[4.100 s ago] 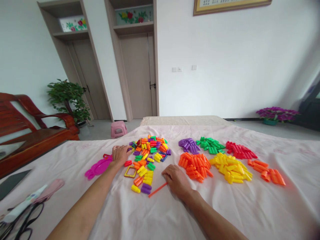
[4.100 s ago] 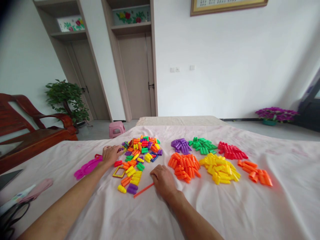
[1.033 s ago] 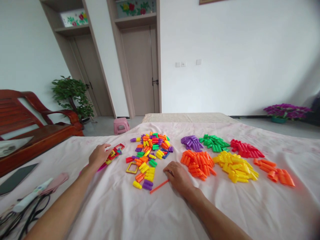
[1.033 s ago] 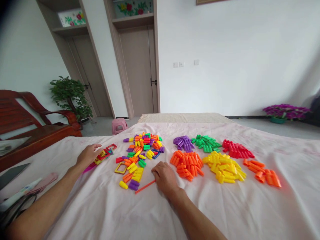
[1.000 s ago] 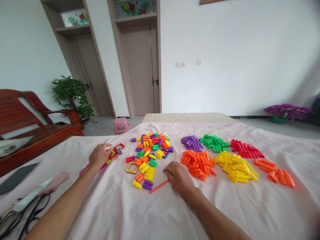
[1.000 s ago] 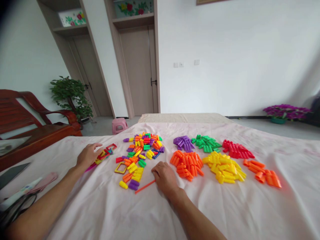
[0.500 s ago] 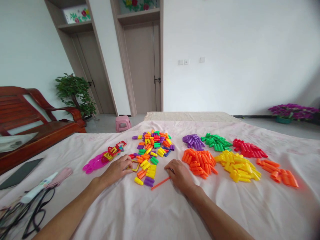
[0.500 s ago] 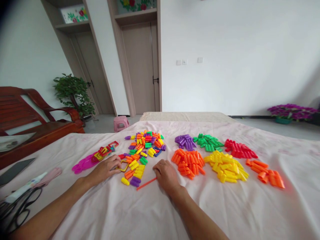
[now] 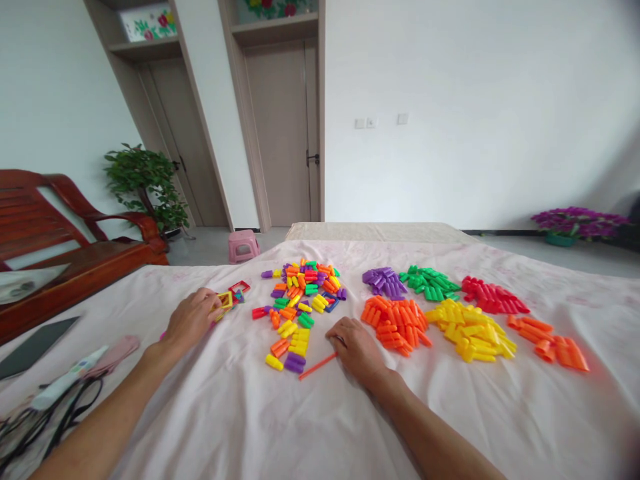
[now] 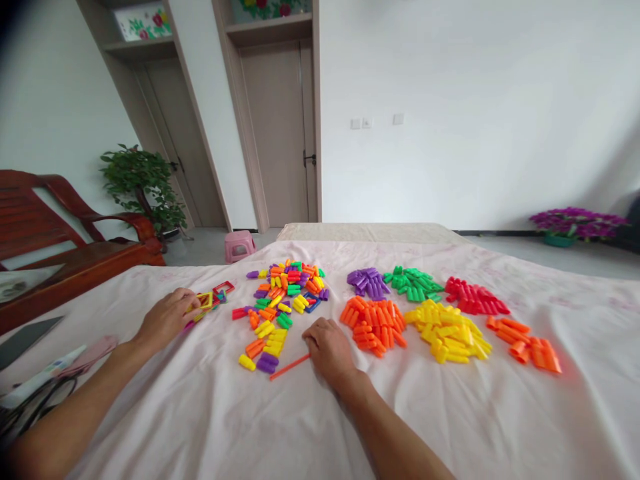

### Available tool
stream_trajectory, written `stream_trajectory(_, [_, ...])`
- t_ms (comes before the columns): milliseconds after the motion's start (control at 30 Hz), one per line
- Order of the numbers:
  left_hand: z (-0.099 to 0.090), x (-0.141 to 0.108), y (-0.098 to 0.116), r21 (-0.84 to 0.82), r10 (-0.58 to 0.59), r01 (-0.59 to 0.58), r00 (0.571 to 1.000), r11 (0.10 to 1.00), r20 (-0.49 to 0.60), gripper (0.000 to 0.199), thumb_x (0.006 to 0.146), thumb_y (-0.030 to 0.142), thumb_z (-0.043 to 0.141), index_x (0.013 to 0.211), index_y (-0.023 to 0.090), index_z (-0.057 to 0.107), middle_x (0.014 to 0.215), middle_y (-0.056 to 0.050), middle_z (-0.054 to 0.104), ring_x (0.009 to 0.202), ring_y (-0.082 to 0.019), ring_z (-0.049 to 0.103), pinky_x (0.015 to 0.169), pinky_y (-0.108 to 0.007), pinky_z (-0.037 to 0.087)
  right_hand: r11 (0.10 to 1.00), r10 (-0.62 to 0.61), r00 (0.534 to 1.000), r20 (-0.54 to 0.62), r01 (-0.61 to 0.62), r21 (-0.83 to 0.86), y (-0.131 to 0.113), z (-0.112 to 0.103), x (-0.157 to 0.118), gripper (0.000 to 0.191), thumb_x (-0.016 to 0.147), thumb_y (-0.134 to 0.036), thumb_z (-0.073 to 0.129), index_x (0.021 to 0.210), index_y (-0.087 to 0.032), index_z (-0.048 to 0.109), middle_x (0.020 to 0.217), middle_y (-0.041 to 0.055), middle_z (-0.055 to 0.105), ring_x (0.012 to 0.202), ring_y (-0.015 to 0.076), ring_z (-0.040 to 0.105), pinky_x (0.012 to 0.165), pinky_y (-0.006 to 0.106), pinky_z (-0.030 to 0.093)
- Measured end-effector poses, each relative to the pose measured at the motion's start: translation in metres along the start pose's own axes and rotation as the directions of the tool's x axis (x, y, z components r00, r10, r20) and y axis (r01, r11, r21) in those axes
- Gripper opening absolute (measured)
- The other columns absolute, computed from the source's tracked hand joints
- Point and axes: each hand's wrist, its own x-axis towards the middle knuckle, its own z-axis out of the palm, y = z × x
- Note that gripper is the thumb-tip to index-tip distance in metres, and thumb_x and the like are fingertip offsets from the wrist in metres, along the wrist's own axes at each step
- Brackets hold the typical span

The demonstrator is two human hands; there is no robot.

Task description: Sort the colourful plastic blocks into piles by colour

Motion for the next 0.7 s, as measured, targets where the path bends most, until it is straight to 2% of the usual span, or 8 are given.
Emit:
stream_trajectory(67, [0.005,0.005,0.01,0.065,-0.037,0.042,0.996,0.997,-0.079,0.023,0.088,0.037,0.058,0.099,0.021,0.07,0.123,-0.012,0.059,0.107,-0.03,0.059,0.093,-0.043,0.046,1.0,0.004,1.0,0.0,-0.004,-0.005,-0.001,-0.001,0.0,0.022,0.093,-0.016,0.054,0.094,-0.021,0.075,0.099,0.0049,0.07,0.096,0.0181,0.061,0.087,0.027,0.044])
stream_trajectory(133, [0.011,0.011,0.033,0.023,0.004,0.0,0.986,1.0,-0.165,0.029,0.088,0.034,0.06,0.112,0.022,0.07,0.131,-0.014,0.055,0.118,-0.033,0.054,0.099,-0.047,0.044,1.0,0.005,1.0,0.001,-0.005,-0.007,-0.002,-0.001,-0.001,0.022,0.093,-0.016,0.054,0.094,-0.022,0.076,0.1,0.005,0.07,0.096,0.018,0.061,0.087,0.028,0.044])
stream_trajectory(267, [0.017,0.026,0.109,-0.197,0.217,-0.258,0.954,0.946,-0.206,0.023,0.089,0.029,0.06,0.107,0.024,0.072,0.131,-0.011,0.057,0.125,-0.029,0.051,0.109,-0.045,0.04,1.0,-0.005,1.0,-0.006,0.005,0.004,-0.001,0.0,-0.002,0.022,0.093,-0.016,0.055,0.094,-0.021,0.076,0.099,0.0049,0.07,0.095,0.0175,0.061,0.087,0.028,0.043])
stream_trajectory(333, [0.018,0.034,0.151,-0.269,0.328,-0.367,0.927,0.89,-0.18,0.022,0.089,0.027,0.061,0.107,0.024,0.073,0.134,-0.01,0.056,0.126,-0.027,0.05,0.109,-0.042,0.041,1.0,-0.009,1.0,-0.02,0.009,0.008,0.0,0.001,-0.002,0.021,0.093,-0.016,0.056,0.094,-0.021,0.076,0.099,0.0047,0.07,0.095,0.0173,0.061,0.087,0.027,0.043])
stream_trajectory(400, [0.02,0.042,0.188,-0.285,0.417,-0.447,0.894,0.848,-0.165,0.021,0.088,0.025,0.062,0.106,0.024,0.074,0.134,-0.009,0.056,0.128,-0.026,0.049,0.11,-0.04,0.039,1.0,-0.009,1.0,-0.026,0.009,0.007,0.0,0.001,-0.002,0.021,0.092,-0.015,0.056,0.094,-0.022,0.076,0.098,0.0044,0.07,0.095,0.0171,0.061,0.087,0.027,0.043])
stream_trajectory(467, [0.024,0.05,0.217,-0.22,0.48,-0.501,0.866,0.837,-0.142,0.024,0.088,0.025,0.063,0.109,0.025,0.073,0.137,-0.009,0.056,0.132,-0.027,0.045,0.112,-0.043,0.036,1.0,-0.01,1.0,-0.024,0.01,0.004,0.0,0.001,-0.002,0.021,0.092,-0.015,0.057,0.094,-0.022,0.076,0.098,0.0043,0.07,0.095,0.017,0.061,0.087,0.027,0.043])
stream_trajectory(567, [0.033,0.057,0.244,-0.151,0.496,-0.501,0.866,0.852,-0.07,0.022,0.086,0.03,0.066,0.104,0.021,0.074,0.128,-0.013,0.06,0.133,-0.031,0.041,0.111,-0.047,0.032,1.0,-0.007,1.0,-0.015,0.007,0.0,0.0,0.001,-0.002,0.021,0.091,-0.015,0.057,0.093,-0.022,0.076,0.097,0.0045,0.07,0.096,0.0174,0.061,0.088,0.027,0.043])
stream_trajectory(700, [0.041,0.062,0.256,-0.218,0.417,-0.411,0.909,0.885,-0.021,0.016,0.085,0.024,0.064,0.094,0.017,0.074,0.115,-0.015,0.064,0.123,-0.031,0.046,0.109,-0.049,0.031,1.0,-0.008,1.0,-0.015,0.008,0.005,0.001,0.002,-0.002,0.022,0.091,-0.015,0.056,0.094,-0.023,0.076,0.098,0.0047,0.07,0.095,0.0176,0.061,0.088,0.027,0.044])
